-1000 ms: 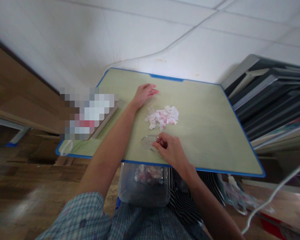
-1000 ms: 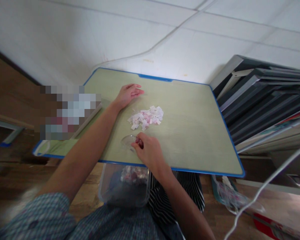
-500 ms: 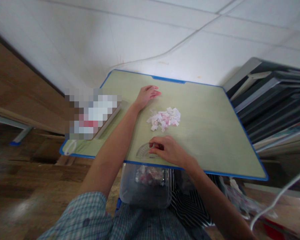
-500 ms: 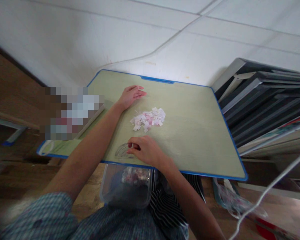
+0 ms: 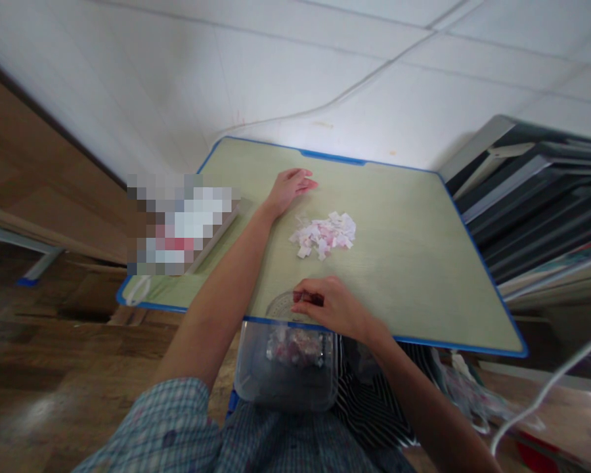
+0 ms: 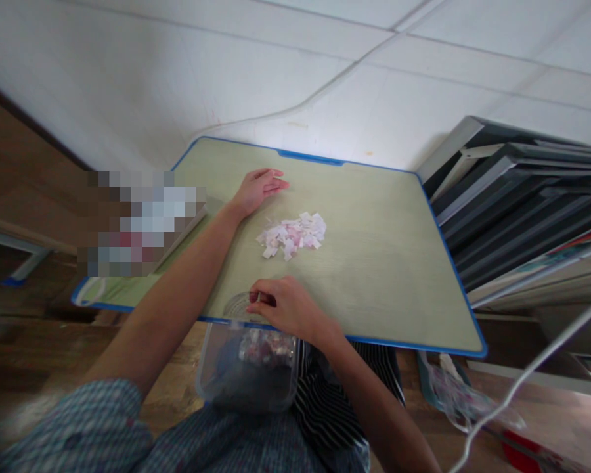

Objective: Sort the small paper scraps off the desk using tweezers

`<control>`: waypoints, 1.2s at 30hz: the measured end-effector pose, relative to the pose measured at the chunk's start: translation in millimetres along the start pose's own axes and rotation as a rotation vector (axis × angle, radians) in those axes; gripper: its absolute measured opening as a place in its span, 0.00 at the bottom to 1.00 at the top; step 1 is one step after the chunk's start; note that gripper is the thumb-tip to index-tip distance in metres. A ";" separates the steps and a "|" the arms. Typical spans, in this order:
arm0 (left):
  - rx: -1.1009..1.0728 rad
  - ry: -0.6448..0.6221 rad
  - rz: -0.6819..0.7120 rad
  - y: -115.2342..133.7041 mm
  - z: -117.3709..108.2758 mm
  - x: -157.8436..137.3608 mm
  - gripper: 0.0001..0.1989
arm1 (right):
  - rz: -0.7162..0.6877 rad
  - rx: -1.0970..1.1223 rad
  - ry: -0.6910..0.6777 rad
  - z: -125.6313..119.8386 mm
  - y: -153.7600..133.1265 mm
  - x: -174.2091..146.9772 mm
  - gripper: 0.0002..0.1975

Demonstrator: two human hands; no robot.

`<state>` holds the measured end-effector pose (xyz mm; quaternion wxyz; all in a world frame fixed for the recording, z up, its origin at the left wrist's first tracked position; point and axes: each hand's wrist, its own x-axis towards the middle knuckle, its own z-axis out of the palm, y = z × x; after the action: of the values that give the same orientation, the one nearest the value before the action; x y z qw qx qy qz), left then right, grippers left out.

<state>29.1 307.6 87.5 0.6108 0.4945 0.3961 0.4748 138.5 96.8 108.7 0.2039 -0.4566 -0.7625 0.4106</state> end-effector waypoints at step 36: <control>0.001 0.009 0.009 -1.2 -0.1 0.2 0.09 | 0.038 -0.080 0.082 -16.5 13.2 -26.3 0.05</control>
<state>29.3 307.7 86.3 0.6067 0.4946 0.3966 0.4796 169.9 84.6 109.2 0.2086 -0.4953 -0.7604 0.3646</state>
